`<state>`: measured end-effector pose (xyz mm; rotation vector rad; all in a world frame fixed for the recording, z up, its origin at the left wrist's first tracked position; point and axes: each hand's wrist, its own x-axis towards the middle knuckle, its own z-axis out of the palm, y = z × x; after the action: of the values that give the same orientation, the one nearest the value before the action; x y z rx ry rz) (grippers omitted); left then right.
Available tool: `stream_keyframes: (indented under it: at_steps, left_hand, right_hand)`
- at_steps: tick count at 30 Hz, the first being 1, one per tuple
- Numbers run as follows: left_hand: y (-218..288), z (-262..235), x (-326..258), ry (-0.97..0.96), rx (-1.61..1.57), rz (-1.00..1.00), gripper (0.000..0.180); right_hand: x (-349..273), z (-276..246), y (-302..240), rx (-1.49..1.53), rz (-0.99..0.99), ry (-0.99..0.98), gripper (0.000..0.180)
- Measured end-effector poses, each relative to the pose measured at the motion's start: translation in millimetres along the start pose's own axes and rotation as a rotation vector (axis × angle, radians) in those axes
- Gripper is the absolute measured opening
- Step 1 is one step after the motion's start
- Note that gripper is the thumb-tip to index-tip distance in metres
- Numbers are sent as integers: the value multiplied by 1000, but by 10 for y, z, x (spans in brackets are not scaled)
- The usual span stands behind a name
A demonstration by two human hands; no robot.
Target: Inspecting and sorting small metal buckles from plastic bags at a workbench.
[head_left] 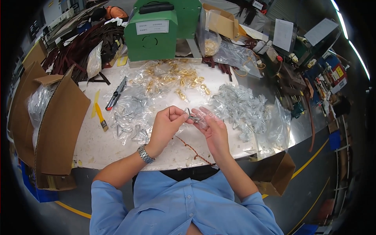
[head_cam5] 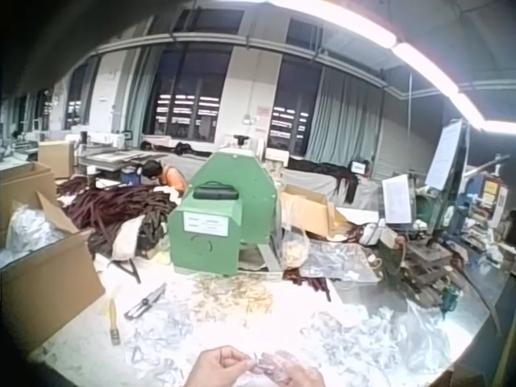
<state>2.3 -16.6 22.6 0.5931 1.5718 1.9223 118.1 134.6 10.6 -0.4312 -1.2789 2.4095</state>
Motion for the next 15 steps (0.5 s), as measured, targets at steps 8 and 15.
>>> stream_keyframes:
  at_steps: [8, 15]
  left_hand:
    - [-77, 16, -16, 21, -106, -84, 12]
    - [-132, -45, 20, -134, 229, 27, 30]
  right_hand:
    - [-87, 136, 67, 29, -23, 3, 47]
    - [-113, 144, 20, -11, -48, 16, 49]
